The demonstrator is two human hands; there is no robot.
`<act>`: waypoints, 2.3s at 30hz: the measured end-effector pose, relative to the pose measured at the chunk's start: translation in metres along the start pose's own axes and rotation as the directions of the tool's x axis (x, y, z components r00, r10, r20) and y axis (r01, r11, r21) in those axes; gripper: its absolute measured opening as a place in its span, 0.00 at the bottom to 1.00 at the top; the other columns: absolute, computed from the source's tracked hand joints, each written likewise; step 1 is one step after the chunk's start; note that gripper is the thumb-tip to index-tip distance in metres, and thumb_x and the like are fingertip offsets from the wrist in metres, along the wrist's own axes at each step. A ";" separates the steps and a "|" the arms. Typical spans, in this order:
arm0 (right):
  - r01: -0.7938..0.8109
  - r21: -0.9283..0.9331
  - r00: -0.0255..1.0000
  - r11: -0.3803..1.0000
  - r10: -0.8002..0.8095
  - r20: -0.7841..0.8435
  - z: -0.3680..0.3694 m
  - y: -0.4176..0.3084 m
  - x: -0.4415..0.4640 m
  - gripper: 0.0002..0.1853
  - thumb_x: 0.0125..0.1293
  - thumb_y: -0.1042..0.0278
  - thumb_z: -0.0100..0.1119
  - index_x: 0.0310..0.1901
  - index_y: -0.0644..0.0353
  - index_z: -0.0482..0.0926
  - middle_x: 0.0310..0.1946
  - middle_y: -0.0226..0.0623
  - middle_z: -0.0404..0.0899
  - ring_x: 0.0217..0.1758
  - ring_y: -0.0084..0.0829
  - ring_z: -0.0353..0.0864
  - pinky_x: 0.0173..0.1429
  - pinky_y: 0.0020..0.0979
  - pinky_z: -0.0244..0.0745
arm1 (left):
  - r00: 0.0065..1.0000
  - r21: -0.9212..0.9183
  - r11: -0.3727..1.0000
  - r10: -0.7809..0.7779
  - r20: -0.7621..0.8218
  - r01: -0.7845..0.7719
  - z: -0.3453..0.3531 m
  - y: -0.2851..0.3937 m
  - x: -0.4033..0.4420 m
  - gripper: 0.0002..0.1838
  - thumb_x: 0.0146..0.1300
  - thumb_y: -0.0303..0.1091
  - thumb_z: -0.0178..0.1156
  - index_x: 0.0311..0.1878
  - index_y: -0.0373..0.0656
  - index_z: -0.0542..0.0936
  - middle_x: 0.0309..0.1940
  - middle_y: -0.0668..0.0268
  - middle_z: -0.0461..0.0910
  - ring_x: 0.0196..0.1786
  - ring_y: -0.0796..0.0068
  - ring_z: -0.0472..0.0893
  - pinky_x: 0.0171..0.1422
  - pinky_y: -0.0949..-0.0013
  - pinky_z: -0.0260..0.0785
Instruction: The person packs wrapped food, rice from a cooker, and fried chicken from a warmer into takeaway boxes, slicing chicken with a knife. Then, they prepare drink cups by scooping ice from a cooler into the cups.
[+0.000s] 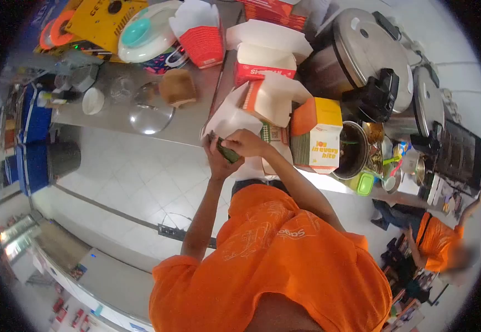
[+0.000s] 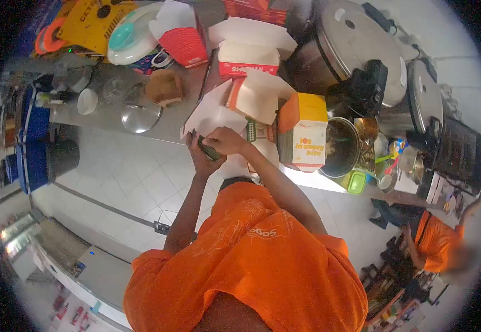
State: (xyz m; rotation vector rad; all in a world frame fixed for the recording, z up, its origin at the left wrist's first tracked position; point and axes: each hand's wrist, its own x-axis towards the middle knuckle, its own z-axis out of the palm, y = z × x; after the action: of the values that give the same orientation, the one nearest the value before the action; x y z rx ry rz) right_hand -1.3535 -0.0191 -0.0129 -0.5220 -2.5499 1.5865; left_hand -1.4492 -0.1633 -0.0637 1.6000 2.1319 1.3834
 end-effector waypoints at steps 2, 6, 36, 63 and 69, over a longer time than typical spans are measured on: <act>-0.188 0.252 0.982 0.949 0.181 0.051 -0.007 0.006 -0.002 0.19 0.71 0.55 0.57 0.31 0.64 0.81 0.27 0.47 0.81 0.28 0.47 0.76 0.36 0.40 0.72 | 1.000 0.033 0.999 0.016 0.025 -0.017 -0.002 0.004 0.008 0.60 0.37 0.49 0.82 0.71 0.48 0.54 0.70 0.42 0.54 0.73 0.34 0.55 0.73 0.36 0.54; -0.101 0.313 0.993 0.945 0.116 -0.029 -0.007 0.013 -0.008 0.18 0.71 0.56 0.55 0.32 0.63 0.81 0.28 0.48 0.81 0.30 0.50 0.77 0.39 0.42 0.73 | 0.998 0.041 0.999 0.007 0.067 -0.010 -0.002 0.010 0.014 0.56 0.38 0.49 0.81 0.68 0.51 0.58 0.68 0.43 0.56 0.72 0.35 0.56 0.73 0.37 0.55; 0.093 0.170 0.828 0.981 0.019 -0.560 -0.145 -0.182 -0.197 0.13 0.73 0.64 0.57 0.32 0.64 0.78 0.22 0.31 0.73 0.26 0.25 0.70 0.34 0.29 0.64 | 0.986 0.094 0.989 -0.121 0.113 0.110 0.051 -0.076 -0.042 0.55 0.43 0.42 0.79 0.67 0.33 0.53 0.70 0.41 0.53 0.75 0.44 0.54 0.77 0.46 0.54; -0.844 0.517 -0.522 -0.144 -0.004 -0.853 -0.354 0.191 -0.950 0.24 0.72 0.48 0.51 0.67 0.44 0.72 0.46 0.47 0.85 0.53 0.46 0.83 0.57 0.53 0.71 | 0.919 0.525 0.825 0.018 -0.394 0.209 0.097 0.095 -0.057 0.34 0.65 0.38 0.65 0.68 0.33 0.63 0.60 0.46 0.67 0.61 0.44 0.72 0.63 0.46 0.70; -0.814 0.265 -0.512 0.516 -0.425 -0.747 -0.417 0.141 -0.936 0.27 0.73 0.57 0.54 0.68 0.62 0.68 0.58 0.50 0.80 0.64 0.46 0.77 0.67 0.46 0.67 | 0.922 0.536 0.835 0.105 -0.373 0.122 0.076 0.118 -0.050 0.34 0.65 0.37 0.66 0.69 0.36 0.63 0.63 0.48 0.65 0.60 0.49 0.73 0.61 0.48 0.72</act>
State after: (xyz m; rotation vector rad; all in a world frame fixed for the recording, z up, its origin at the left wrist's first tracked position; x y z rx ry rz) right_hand -0.3356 0.0800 0.1452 -1.8480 -0.9070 -0.6872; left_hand -1.3020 -0.1584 -0.0414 1.5648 2.9970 1.2271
